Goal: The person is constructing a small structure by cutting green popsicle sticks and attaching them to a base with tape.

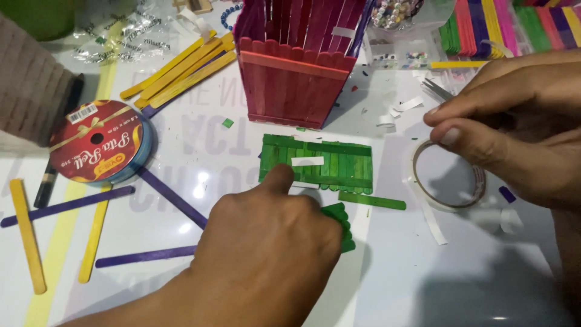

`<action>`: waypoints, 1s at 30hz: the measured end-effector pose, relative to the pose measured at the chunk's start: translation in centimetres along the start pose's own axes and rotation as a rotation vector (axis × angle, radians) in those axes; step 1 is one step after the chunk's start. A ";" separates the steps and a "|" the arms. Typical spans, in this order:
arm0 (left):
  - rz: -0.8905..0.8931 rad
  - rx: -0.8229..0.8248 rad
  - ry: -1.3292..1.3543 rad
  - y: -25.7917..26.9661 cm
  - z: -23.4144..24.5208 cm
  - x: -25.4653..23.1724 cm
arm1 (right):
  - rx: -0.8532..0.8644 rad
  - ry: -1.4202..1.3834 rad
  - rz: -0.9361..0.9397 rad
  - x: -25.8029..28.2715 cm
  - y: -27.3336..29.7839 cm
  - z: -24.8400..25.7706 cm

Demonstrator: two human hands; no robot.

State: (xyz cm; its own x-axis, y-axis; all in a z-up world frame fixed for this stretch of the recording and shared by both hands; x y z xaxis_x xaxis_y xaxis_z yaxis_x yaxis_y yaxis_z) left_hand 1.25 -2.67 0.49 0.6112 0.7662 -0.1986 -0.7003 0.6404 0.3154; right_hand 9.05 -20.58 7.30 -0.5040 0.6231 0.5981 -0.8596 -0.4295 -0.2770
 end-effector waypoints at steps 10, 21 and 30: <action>-0.041 -0.221 -0.038 0.3 -1.0 0.3 | 0.013 0.085 0.034 1.0 -1.4 -0.1; -0.158 -0.111 0.056 0.1 -0.4 2.6 | -0.311 -0.360 -0.140 -5.7 -1.6 2.6; -0.024 -1.114 0.617 6.0 9.5 5.8 | -0.499 -0.580 -0.361 -11.1 -2.5 5.3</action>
State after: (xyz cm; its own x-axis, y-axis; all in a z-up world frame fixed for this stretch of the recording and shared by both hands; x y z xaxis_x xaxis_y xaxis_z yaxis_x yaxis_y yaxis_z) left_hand 4.10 5.06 10.08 0.5653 0.4600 -0.6847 -0.8043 0.1232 -0.5813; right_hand 17.24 -29.89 5.39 -0.1855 0.1734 0.9672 -0.9646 0.1555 -0.2129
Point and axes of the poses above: each hand's wrist, its own y-axis away from the middle knuckle, its own z-axis out of the back of the hand, x = y × z, the point moved 5 cm from there along -y, towards the middle knuckle, and after that the axes turned 11 degrees about -z, right-handed, at the moved point
